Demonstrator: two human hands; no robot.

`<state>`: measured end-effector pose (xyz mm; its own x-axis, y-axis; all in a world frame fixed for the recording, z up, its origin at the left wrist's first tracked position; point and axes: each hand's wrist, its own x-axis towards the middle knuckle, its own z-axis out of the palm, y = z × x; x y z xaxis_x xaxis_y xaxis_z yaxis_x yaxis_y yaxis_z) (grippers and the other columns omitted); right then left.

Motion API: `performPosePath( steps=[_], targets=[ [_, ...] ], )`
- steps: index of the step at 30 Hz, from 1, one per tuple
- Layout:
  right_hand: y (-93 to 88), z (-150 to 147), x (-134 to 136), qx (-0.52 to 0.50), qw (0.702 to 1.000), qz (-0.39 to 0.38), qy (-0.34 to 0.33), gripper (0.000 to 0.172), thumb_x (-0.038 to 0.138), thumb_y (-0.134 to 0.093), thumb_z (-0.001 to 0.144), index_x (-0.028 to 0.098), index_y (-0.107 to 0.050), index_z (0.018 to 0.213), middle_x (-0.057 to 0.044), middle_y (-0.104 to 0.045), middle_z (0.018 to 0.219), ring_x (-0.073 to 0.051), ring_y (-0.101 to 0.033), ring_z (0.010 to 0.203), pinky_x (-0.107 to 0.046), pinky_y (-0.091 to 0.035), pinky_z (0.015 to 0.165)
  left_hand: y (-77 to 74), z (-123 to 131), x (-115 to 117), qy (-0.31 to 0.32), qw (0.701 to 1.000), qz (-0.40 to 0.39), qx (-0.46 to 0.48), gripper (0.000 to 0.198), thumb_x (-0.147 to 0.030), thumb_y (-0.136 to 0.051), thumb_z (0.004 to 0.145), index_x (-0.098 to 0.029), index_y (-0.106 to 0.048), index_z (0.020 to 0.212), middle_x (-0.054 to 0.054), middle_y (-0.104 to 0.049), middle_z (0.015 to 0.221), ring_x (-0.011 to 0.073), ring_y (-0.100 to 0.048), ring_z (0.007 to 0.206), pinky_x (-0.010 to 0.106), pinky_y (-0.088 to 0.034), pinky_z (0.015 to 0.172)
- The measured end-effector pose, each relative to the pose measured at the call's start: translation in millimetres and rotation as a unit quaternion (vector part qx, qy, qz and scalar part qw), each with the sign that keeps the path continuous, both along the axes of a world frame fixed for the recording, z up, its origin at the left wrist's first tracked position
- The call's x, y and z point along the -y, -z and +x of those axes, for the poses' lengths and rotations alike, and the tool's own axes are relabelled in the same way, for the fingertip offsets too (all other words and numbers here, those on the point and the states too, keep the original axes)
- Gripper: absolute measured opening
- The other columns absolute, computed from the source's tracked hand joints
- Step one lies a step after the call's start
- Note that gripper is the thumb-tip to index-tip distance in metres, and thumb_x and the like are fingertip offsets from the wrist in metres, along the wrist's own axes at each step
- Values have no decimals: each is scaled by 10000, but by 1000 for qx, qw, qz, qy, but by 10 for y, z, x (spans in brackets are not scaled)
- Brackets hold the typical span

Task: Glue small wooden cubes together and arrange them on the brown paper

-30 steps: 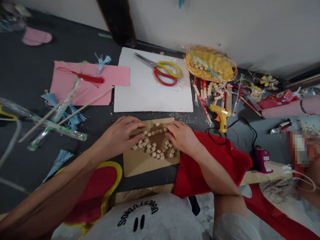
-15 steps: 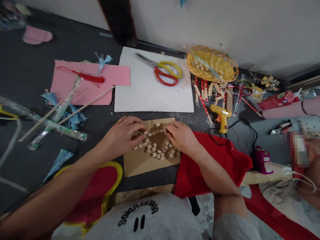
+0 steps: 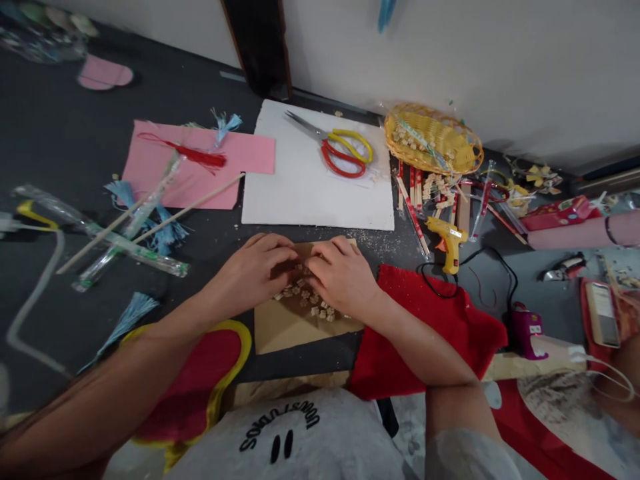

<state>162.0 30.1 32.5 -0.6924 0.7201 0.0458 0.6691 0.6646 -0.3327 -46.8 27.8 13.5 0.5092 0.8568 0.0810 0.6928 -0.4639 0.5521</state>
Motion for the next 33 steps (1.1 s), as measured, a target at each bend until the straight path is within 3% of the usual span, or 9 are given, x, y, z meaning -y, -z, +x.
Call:
performPosePath(
  steps=[17, 33],
  targets=[
    [122, -47, 11, 0, 1000, 15, 2, 146, 265, -514, 921, 184, -635, 933, -100, -606, 1110, -266, -464, 1029, -439, -449, 921, 28, 18, 13, -2, 1000, 11, -4, 155, -165, -562, 796, -173, -684, 891, 87, -645, 990, 237, -574, 926, 413, -469, 888],
    [43, 54, -20, -40, 999, 3, 19, 178, 273, -524, 926, 165, -643, 1003, -108, -613, 1134, -264, -494, 1054, -442, -472, 916, 34, -6, 3, 0, 1000, 5, 17, 230, -196, -498, 872, -140, -706, 951, 98, -637, 1001, 225, -582, 929, 414, -460, 900]
  ],
)
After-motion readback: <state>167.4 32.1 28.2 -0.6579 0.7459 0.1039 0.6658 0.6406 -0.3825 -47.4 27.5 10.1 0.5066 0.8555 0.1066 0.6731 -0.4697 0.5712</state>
